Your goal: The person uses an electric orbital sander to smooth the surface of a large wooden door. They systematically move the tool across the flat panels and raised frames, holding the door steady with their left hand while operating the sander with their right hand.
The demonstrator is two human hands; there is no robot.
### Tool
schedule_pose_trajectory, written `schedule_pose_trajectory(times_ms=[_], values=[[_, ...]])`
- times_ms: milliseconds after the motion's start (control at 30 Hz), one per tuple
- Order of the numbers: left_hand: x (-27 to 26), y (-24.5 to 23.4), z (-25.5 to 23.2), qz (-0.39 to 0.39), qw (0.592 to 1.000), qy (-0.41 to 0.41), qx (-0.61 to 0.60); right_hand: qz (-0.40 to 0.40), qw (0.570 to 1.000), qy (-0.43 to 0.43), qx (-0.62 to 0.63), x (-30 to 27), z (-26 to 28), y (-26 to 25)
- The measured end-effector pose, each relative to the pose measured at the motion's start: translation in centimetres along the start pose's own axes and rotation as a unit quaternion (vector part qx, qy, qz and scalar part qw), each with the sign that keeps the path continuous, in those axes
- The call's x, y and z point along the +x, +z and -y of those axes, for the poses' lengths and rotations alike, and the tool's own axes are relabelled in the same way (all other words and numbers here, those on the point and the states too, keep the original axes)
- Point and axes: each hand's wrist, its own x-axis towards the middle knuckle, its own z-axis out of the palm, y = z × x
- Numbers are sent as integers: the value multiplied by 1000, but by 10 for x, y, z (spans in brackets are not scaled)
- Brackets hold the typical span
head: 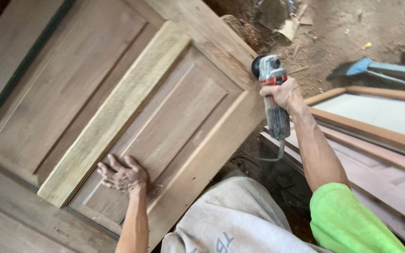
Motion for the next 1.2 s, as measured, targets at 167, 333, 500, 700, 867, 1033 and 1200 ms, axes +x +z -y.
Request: schedule_pose_trajectory(times_ms=[167,333,500,700,867,1033,1200], values=[[-4,15,11,5,999,47,-4,63,994,-70,-54,-58,-54,18],[-23,36,2,29,991,111,67,185,946,-18,-264,-137,-63,54],[-72,33,-15,73,986,139,55,174,944,-30,-278,-119,-51,43],[-112,4,-18,164,982,71,63,94,979,-6,-180,-28,-28,-8],[-117,13,-23,164,982,59,68,27,999,8,-34,-12,-21,-42],[-83,38,-75,165,969,164,86,66,997,-4,-28,-17,-26,-36],[-53,38,-129,278,943,155,100,38,998,-33,-28,-20,-27,-29]])
